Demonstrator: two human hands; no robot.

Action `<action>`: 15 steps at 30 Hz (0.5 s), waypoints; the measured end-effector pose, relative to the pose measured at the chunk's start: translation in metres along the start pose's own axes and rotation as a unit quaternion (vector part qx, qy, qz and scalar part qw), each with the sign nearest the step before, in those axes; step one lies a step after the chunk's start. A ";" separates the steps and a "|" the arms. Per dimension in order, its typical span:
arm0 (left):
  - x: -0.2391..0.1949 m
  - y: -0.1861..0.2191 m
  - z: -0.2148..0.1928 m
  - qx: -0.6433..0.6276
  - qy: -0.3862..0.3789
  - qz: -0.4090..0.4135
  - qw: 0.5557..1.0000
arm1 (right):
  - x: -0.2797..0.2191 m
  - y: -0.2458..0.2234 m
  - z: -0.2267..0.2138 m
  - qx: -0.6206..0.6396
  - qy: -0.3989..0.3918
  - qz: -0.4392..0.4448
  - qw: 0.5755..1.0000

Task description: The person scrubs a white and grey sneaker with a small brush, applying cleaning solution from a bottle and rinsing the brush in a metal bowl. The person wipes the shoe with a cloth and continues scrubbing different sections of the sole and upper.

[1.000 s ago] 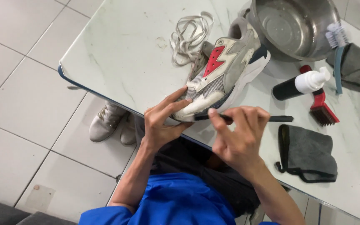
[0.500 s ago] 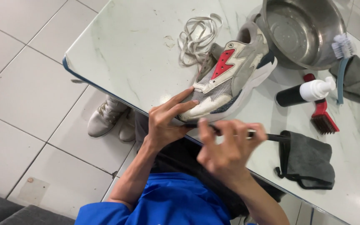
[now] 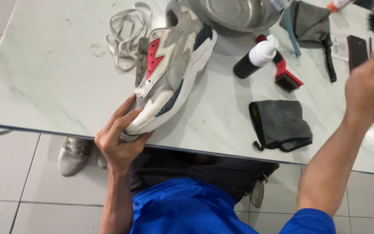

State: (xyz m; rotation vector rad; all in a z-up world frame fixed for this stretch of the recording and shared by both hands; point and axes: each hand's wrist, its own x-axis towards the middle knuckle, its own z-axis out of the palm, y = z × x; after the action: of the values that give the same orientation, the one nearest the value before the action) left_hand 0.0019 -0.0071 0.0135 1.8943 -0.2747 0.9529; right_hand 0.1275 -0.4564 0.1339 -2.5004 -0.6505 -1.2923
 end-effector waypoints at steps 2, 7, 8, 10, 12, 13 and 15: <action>0.003 -0.003 0.001 0.002 0.009 0.009 1.000 | 0.000 0.070 0.032 -0.014 -0.047 0.029 0.998; 0.000 -0.002 0.000 -0.005 0.000 -0.003 1.000 | -0.029 0.174 0.115 -0.055 -0.239 0.287 0.926; 0.002 -0.004 0.002 0.000 0.000 -0.003 1.000 | -0.032 0.188 0.121 -0.050 -0.240 0.286 0.926; 0.000 -0.003 0.002 -0.013 0.000 -0.011 1.000 | -0.048 0.210 0.133 -0.049 -0.182 0.271 0.944; -0.001 -0.002 0.000 -0.012 -0.002 -0.008 1.000 | -0.036 0.179 0.128 -0.016 -0.228 0.278 0.933; 0.002 -0.003 0.002 -0.019 0.000 0.001 1.000 | -0.025 0.166 0.122 0.010 -0.267 0.281 0.922; 0.001 -0.003 0.002 -0.015 -0.001 -0.002 1.000 | 0.002 0.113 0.096 -0.010 -0.346 0.299 0.889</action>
State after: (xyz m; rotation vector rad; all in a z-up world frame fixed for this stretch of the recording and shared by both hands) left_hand 0.0047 -0.0071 0.0118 1.8679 -0.2842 0.9383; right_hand 0.2526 -0.5144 0.0784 -2.8156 0.0527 -0.1781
